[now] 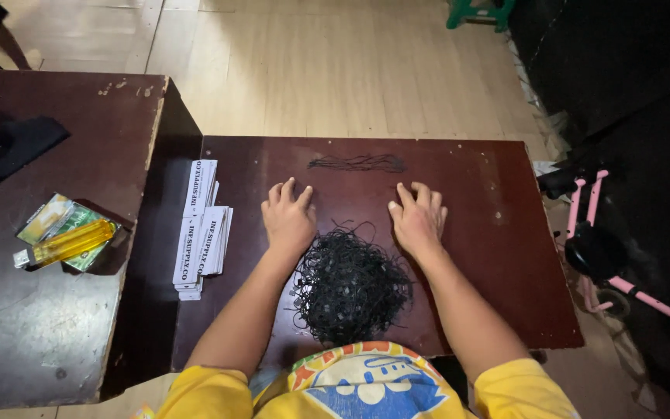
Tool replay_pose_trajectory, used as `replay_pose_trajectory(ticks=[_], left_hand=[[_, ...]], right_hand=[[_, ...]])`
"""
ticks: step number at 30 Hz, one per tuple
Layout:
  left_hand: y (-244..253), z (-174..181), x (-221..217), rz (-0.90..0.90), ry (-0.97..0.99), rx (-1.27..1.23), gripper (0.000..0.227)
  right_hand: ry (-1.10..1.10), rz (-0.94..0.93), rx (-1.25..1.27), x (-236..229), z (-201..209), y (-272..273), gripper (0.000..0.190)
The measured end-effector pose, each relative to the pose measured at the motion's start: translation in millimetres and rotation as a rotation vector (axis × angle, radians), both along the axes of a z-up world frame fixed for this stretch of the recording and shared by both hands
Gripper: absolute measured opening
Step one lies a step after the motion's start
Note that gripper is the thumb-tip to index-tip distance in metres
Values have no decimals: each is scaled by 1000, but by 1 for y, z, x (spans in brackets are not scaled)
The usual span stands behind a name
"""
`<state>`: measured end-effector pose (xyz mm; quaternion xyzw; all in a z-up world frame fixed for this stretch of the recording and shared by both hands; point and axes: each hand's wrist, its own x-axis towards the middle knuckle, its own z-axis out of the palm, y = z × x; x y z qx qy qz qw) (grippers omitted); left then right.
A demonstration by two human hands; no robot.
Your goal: The person repeatedly picks up small sections of black wire from a pile on a table, straightens them by hand, and places them in a separate neat pile. The process continues throughout the clip with consistent hand movements.
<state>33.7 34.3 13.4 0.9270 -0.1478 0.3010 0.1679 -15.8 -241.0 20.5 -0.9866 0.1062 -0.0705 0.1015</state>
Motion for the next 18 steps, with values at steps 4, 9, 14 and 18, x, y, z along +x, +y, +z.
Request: replay_pose_trajectory(ticks=[4,9,14,18], left_hand=[[-16,0,13,48,65,35,40],[-24,17,25,85,271,78,53],[-23,16,25,78,336,70,60],[-21,18,24,65,354,59,61]], right_hand=[[-2,-29,3,14,9,-3,51],[40,-39,24,26,13,-5,55],[82,-39,16,26,22,4,60],[74,-15,-3,27,22,6,60]])
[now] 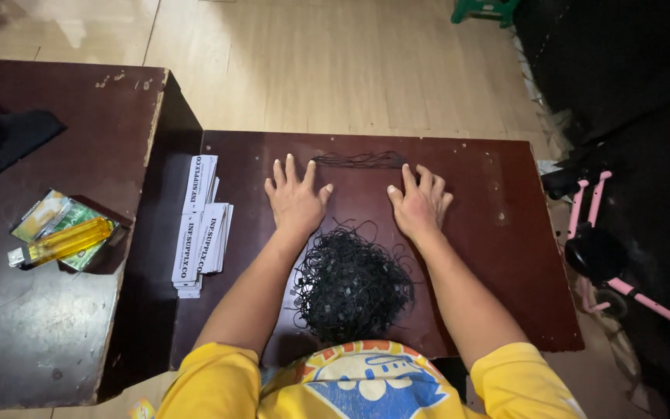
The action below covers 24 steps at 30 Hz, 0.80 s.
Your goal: The person repeatedly picks up small sections of black wire from a pile on a table, straightens them by hand, and places them in a separate neat pile. The process continues throughout the clip with consistent hand movements.
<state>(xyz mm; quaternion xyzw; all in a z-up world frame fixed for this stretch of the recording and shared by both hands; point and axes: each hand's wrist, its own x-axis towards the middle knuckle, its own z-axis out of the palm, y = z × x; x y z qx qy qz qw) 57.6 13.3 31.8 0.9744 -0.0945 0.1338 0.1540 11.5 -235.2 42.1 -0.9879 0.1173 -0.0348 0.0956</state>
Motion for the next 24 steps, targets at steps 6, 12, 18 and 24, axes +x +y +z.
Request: replay_pose_trajectory(ticks=[6,12,18,24], left_hand=[[2,-7,2,-14,1,-13,62],[8,-13,7,12,-46,-126,56],[48,-42,13,-177,-4,-985,32],[51,-69,2,-347,12,-587,17]], right_hand=[[-55,-22,72,-4,-6,-6,60],[-459,-14,245,-8,-41,-27,41],[-628,93,523,-12,-30,-26,20],[-615,103,513,-18,-22,-22,21]])
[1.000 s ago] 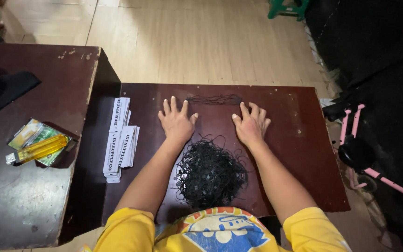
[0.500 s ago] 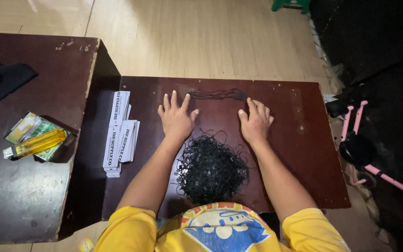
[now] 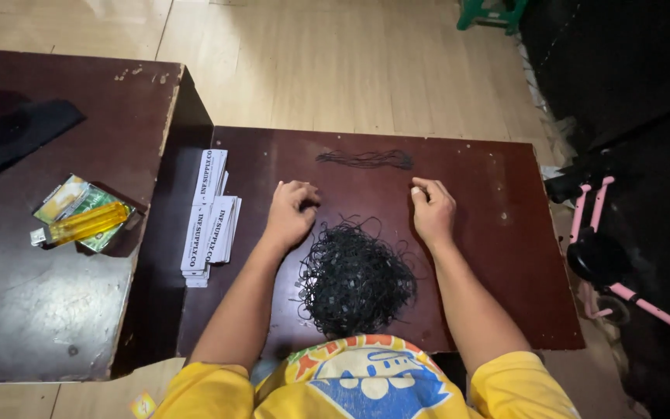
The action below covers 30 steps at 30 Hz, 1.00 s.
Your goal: The person repeatedly picks up small sections of black wire from a pile on a table, straightens them by hand, and places them in a separate neat pile. The process continues throughout the clip with consistent hand movements.
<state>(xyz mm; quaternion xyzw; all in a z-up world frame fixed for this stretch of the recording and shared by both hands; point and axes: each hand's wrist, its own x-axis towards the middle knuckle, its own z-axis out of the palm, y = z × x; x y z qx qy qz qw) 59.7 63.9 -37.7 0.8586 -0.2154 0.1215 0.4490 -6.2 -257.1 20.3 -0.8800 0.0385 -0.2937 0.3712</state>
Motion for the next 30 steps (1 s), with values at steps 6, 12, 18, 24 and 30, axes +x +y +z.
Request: replay_pose_trajectory(ticks=[6,12,18,24,30], left_hand=[[-1,-2,-3,-21,-125,40,23],[12,25,-13,-206,51,199,17],[3,56,-27,-192,126,437,18],[-3,28,-21,-87,-46,412,19],[-39,34,-44,-18,185,-184,27]], right_hand=[[19,-8,14,0,2,0,19],[19,15,39,-4,12,4,20],[12,16,32,-3,10,3,19],[-92,58,-37,-4,10,3,18],[-364,234,-186,-25,8,38,16]])
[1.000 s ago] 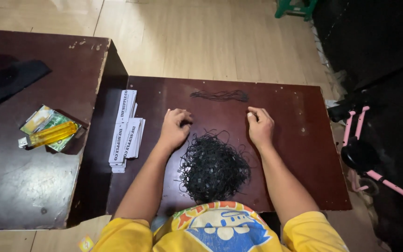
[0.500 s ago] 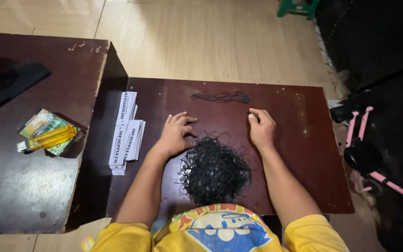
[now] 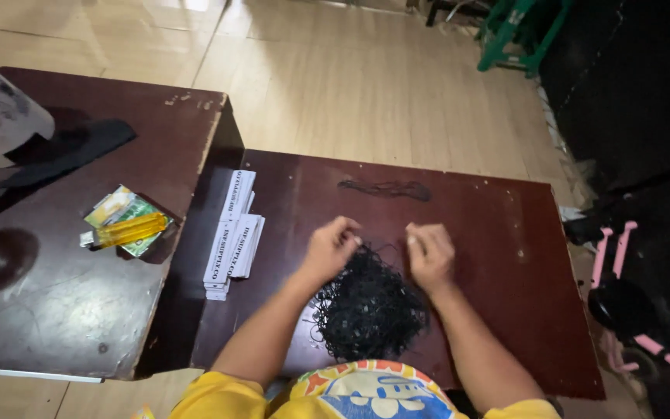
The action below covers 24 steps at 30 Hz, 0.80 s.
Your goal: The person repeatedly picks up small sections of black wire from a pile on a table, straightens them by hand, and places them in a separate neat pile. The process continues throughout the clip with consistent hand movements.
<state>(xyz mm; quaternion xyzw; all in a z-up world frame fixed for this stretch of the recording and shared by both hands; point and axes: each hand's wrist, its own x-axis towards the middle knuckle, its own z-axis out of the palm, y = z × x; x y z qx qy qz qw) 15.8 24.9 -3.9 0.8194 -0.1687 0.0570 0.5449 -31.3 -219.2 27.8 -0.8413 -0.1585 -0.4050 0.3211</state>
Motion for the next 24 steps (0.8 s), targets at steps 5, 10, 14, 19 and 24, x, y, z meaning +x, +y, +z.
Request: replay_pose_trajectory(ticks=[5,10,14,19,24], left_hand=[[-27,17,-29,-26,153,-66,23],[-36,1,-29,-12,365,-316,25],[-33,19,-35,-3,205,-199,27],[-31,14,-30,-4,189,-42,26],[-26,-4,-14,-149,466,-518,17]], right_hand=[[111,248,13,-26,3,46,7],[200,328,39,-21,1,43,13],[255,298,-45,-20,0,40,10],[435,318,6,-23,8,39,7],[457,114,164,-20,15,36,11]])
